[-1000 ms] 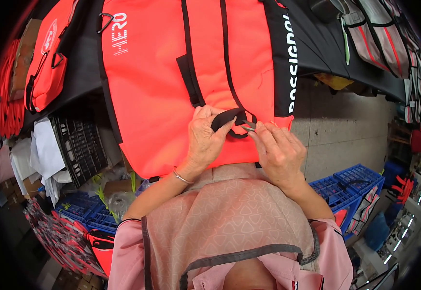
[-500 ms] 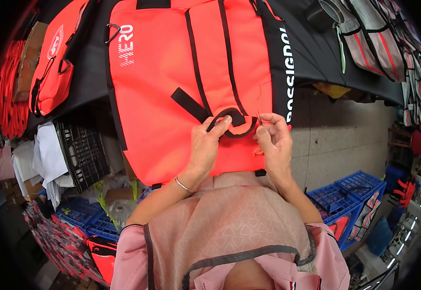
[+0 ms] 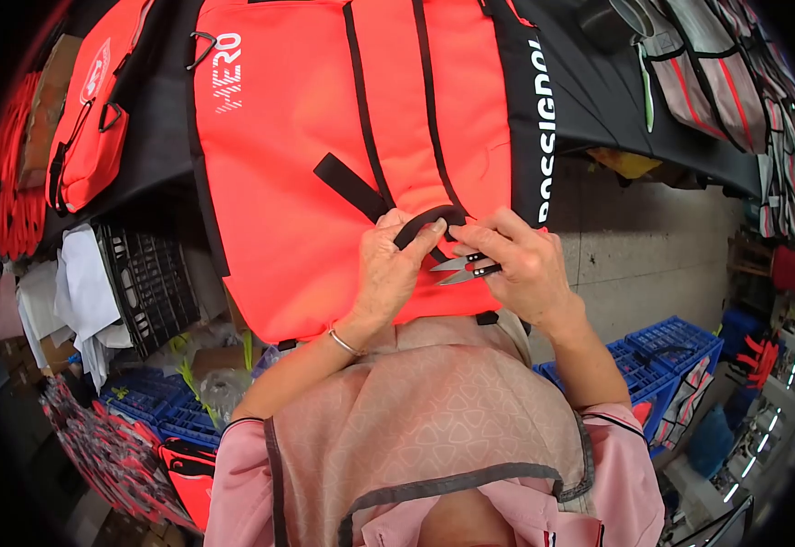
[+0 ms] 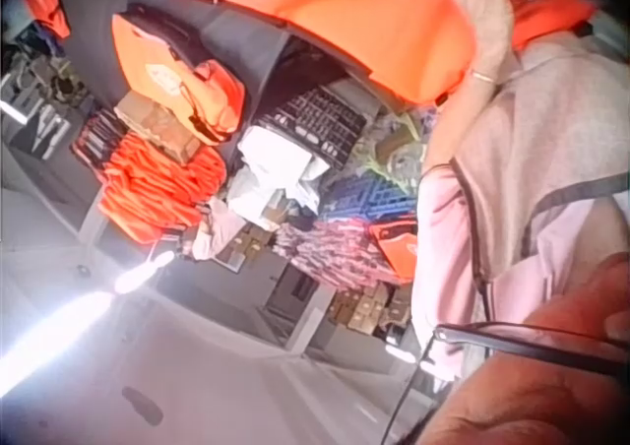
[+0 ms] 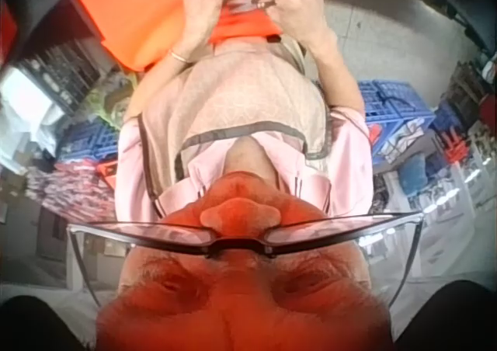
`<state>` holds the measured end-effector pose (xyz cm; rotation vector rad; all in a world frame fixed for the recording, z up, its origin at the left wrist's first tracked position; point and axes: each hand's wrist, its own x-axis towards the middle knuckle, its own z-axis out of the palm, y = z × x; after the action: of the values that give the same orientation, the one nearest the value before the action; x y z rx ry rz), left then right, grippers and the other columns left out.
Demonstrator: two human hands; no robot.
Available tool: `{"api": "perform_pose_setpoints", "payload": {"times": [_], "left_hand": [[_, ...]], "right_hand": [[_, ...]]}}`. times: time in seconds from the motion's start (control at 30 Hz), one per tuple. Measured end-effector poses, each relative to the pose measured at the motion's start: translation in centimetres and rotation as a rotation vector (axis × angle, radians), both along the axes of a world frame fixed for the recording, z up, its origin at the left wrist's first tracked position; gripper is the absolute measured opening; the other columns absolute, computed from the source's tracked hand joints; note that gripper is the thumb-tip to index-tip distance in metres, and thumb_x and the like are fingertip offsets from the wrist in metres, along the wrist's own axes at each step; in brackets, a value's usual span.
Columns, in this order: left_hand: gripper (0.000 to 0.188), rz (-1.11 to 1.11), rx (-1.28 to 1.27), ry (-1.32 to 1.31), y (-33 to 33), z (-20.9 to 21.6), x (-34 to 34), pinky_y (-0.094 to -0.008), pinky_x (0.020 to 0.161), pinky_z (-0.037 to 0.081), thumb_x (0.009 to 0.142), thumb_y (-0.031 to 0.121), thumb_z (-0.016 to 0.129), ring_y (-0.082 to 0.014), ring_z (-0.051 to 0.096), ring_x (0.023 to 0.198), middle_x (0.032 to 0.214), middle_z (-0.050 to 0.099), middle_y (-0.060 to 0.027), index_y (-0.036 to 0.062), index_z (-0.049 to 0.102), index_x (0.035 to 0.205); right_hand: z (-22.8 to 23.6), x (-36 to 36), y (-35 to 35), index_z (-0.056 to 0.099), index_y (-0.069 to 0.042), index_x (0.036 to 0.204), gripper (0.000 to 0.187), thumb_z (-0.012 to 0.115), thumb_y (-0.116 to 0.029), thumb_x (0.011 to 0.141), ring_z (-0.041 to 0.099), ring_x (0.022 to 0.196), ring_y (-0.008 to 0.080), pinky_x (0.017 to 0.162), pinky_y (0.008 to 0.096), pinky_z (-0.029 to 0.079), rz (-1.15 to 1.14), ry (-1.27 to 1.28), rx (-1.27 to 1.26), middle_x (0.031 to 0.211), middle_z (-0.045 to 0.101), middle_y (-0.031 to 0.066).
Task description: Trimming loose threads and inspecting bright red sports bags using a pair of snips.
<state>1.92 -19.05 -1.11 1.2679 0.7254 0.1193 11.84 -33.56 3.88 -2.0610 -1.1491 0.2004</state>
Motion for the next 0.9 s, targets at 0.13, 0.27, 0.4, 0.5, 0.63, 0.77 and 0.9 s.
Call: {"api": "perform_pose_setpoints", "payload": {"times": [0.13, 0.27, 0.4, 0.5, 0.63, 0.77, 0.9], "left_hand": [[0.016, -0.059, -0.015, -0.002, 0.7, -0.7, 0.0, -0.0282, 0.071, 0.038, 0.085, 0.015, 0.072, -0.0106, 0.05, 0.081, 0.079, 0.054, -0.0016, -0.0006, 0.072, 0.084], [0.015, -0.086, -0.088, -0.006, 1.3, -0.8, 0.1, -0.0283, 0.071, 0.039, 0.084, 0.014, 0.072, -0.0111, 0.05, 0.081, 0.079, 0.054, -0.0012, -0.001, 0.072, 0.084], [0.015, -0.142, -0.12, 0.001, 1.7, -1.3, 0.0, -0.0273, 0.071, 0.04, 0.084, 0.014, 0.073, -0.0107, 0.05, 0.08, 0.081, 0.054, -0.0008, -0.0007, 0.072, 0.086], [0.014, -0.183, -0.094, -0.029, 1.9, -1.7, -0.4, -0.0264, 0.072, 0.04, 0.084, 0.013, 0.072, -0.0102, 0.05, 0.081, 0.082, 0.055, -0.0007, -0.0003, 0.072, 0.087], [0.012, -0.234, -0.009, -0.046, 1.8, -1.4, -0.5, -0.0267, 0.075, 0.041, 0.082, 0.011, 0.073, -0.0106, 0.05, 0.084, 0.082, 0.056, -0.0003, 0.0022, 0.074, 0.091], [0.014, -0.255, 0.04, -0.042, 1.9, -2.0, -0.6, -0.0283, 0.078, 0.041, 0.081, 0.01, 0.073, -0.0126, 0.051, 0.086, 0.082, 0.058, -0.0006, 0.0053, 0.076, 0.094], [0.015, -0.287, 0.233, -0.083, 1.8, -3.6, -0.4, -0.0298, 0.08, 0.041, 0.08, 0.01, 0.074, -0.0155, 0.051, 0.086, 0.084, 0.061, -0.0012, 0.0064, 0.076, 0.095]], "right_hand": [[0.3, 0.4, 0.3, 0.072, -0.008, 0.097, 0.033, 0.066, 0.005, 0.068, 0.066, 0.064, 0.0176, 0.051, 0.0301, 0.052, 0.164, -0.195, -0.183, 0.079, 0.061, 0.004], [-0.7, 0.5, 0.7, 0.064, -0.007, 0.09, 0.014, 0.063, -0.008, 0.076, 0.059, 0.059, 0.0186, 0.051, 0.0319, 0.047, 0.265, -0.39, -0.127, 0.079, 0.053, 0.0041], [-3.0, 0.5, 0.2, 0.059, -0.005, 0.09, 0.017, 0.063, -0.001, 0.074, 0.059, 0.062, 0.0219, 0.053, 0.0324, 0.047, 0.233, -0.188, -0.075, 0.082, 0.052, 0.0056], [-3.3, 0.1, -0.6, 0.055, -0.002, 0.092, 0.021, 0.062, 0.009, 0.076, 0.057, 0.065, 0.0219, 0.056, 0.0317, 0.047, 0.133, 0.194, 0.031, 0.084, 0.05, 0.0077], [-3.2, -0.4, -1.1, 0.053, 0.0, 0.091, 0.018, 0.058, 0.014, 0.082, 0.053, 0.069, 0.0179, 0.062, 0.0297, 0.045, 0.063, 0.511, 0.021, 0.085, 0.048, 0.0094], [-2.6, -0.7, -0.9, 0.053, 0.0, 0.091, 0.012, 0.058, 0.01, 0.086, 0.053, 0.073, 0.0169, 0.068, 0.0291, 0.046, 0.017, 0.54, -0.054, 0.087, 0.049, 0.0092], [-2.4, -3.3, -2.0, 0.057, -0.001, 0.092, 0.0, 0.058, -0.001, 0.092, 0.052, 0.076, 0.0137, 0.069, 0.0292, 0.045, 0.148, 0.635, 0.033, 0.087, 0.052, 0.0064]]}}
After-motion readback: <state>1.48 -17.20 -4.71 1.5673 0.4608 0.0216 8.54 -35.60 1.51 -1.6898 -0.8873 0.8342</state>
